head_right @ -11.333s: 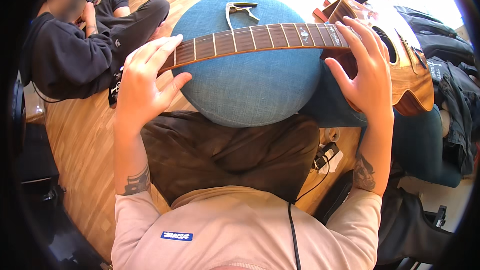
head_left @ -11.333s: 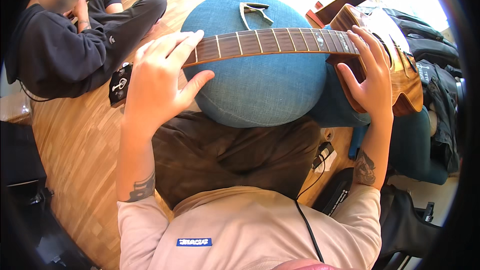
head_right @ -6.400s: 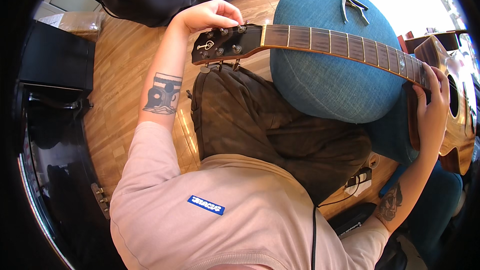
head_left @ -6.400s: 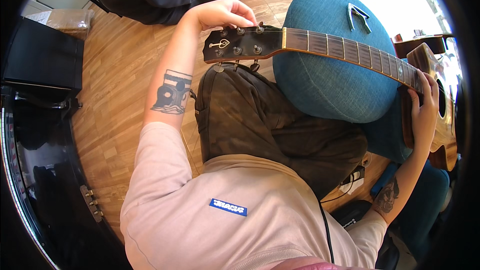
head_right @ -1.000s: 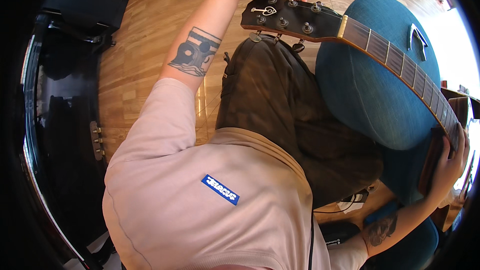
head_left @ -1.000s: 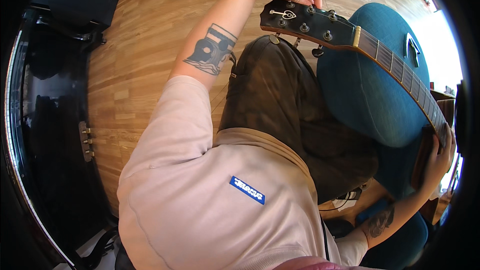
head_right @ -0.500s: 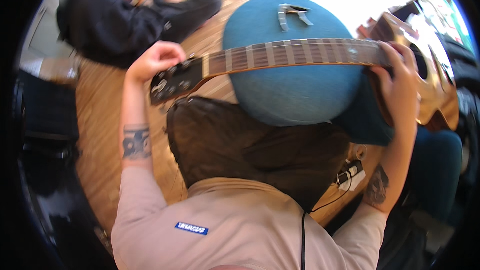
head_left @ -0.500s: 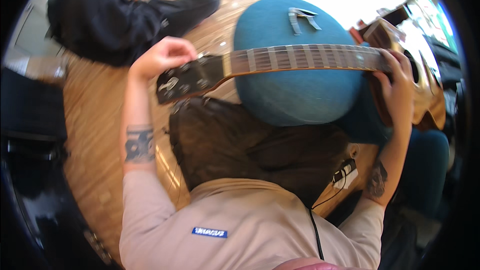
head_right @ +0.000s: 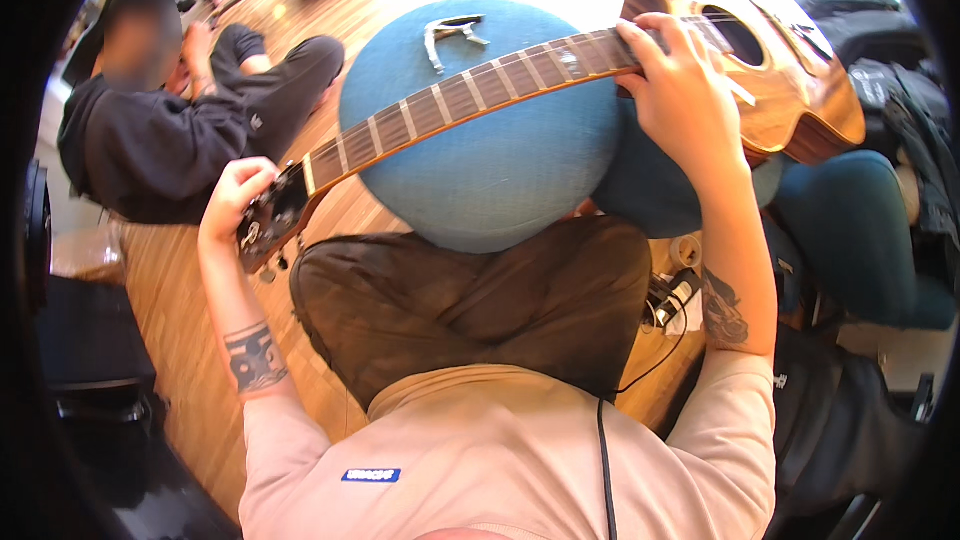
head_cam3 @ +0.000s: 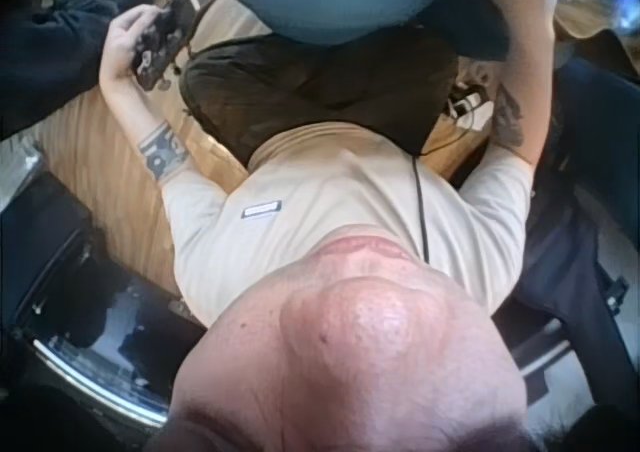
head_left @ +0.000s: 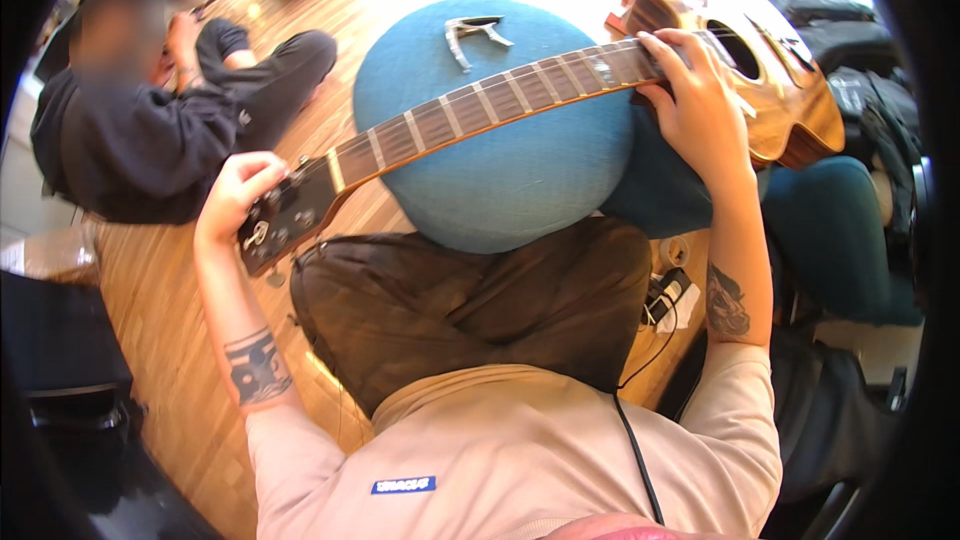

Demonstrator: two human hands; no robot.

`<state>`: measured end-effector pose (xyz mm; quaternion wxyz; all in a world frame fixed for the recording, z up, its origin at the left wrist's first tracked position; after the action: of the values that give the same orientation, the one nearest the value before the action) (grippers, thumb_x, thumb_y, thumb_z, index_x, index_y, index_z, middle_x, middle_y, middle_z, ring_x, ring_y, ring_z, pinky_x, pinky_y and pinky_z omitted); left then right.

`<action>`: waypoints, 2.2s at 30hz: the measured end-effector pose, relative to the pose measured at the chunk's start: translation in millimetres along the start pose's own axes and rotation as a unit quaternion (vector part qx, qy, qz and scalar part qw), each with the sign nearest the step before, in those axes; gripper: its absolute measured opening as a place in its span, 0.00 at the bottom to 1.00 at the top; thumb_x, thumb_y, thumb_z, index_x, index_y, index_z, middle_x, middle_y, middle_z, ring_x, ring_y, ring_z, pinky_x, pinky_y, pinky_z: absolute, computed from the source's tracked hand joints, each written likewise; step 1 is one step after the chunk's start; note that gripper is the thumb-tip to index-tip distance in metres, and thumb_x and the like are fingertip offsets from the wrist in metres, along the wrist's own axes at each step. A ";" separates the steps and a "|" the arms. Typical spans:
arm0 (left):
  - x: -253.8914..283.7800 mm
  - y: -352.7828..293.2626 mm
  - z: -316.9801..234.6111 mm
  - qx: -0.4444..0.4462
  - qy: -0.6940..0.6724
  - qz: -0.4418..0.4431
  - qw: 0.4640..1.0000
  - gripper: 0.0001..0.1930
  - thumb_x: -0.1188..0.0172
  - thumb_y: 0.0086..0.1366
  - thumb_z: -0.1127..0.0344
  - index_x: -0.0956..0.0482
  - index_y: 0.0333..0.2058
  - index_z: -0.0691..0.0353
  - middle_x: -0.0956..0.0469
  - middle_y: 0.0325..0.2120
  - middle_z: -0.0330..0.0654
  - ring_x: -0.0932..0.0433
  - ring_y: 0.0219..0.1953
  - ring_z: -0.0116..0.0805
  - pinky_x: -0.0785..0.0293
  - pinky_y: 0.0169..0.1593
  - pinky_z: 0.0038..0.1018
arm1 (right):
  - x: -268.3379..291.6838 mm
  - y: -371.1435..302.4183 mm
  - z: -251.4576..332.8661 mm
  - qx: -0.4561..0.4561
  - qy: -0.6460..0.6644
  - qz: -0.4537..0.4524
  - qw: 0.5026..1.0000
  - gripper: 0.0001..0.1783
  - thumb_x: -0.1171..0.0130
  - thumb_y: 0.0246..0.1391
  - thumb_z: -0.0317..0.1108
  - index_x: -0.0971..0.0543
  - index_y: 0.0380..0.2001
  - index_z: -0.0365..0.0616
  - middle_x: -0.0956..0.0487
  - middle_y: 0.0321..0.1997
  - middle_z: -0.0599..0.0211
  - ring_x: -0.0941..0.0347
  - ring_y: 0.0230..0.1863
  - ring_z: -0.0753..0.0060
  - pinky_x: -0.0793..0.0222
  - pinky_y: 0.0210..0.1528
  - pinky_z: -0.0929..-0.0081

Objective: The person sits on the floor and tunes an acoustic guitar by turning the tuning pegs on the headstock. They adjust the tension of the strings and pluck them to check the pitch, repeating the process for multiple strings.

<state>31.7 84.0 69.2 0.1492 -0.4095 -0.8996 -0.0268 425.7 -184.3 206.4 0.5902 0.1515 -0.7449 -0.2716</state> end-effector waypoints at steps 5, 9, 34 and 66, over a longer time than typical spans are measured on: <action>7.9 1.2 11.3 -0.028 0.004 -0.004 1.000 0.11 0.38 0.65 0.61 0.18 0.30 0.64 0.23 0.24 0.28 0.30 0.27 0.15 0.35 0.32 0.18 | 2.4 6.8 79.9 0.083 0.058 -0.028 0.994 0.29 0.31 0.47 0.36 0.24 0.54 0.47 0.28 0.56 0.63 0.32 0.59 0.54 0.36 0.60 0.54; -2.6 -3.7 5.2 -0.020 -0.010 0.013 1.000 0.11 0.37 0.63 0.63 0.18 0.29 0.66 0.24 0.23 0.28 0.30 0.28 0.16 0.33 0.34 0.19 | -5.2 12.0 183.0 0.200 0.163 -0.032 0.966 0.29 0.32 0.43 0.32 0.24 0.52 0.47 0.27 0.54 0.63 0.31 0.58 0.59 0.37 0.60 0.57; -9.3 -16.4 5.4 -0.052 -0.082 0.165 0.981 0.10 0.36 0.64 0.69 0.19 0.41 0.69 0.18 0.37 0.37 0.22 0.37 0.19 0.25 0.45 0.18 | -18.6 13.4 269.9 0.316 0.160 -0.187 0.916 0.14 0.39 0.49 0.30 0.17 0.42 0.49 0.18 0.43 0.70 0.21 0.42 0.71 0.29 0.46 0.69; -5.9 -5.1 10.1 0.070 -0.040 0.098 0.992 0.19 0.35 0.63 0.48 0.17 0.32 0.61 0.24 0.24 0.29 0.31 0.27 0.16 0.37 0.28 0.17 | -21.4 9.9 257.7 0.267 0.171 -0.200 0.927 0.16 0.41 0.49 0.33 0.19 0.44 0.50 0.21 0.45 0.72 0.24 0.46 0.73 0.33 0.50 0.63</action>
<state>29.0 78.1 58.2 0.1432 -0.4851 -0.8601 0.0671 184.3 -106.4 155.0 0.5798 0.4930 -0.6323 -0.1450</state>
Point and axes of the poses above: each hand's wrist, its own y-axis towards the middle knuckle, its own x-axis out of the back of the hand, z = x × y, the point moved 7 cm from there along y, towards the middle knuckle
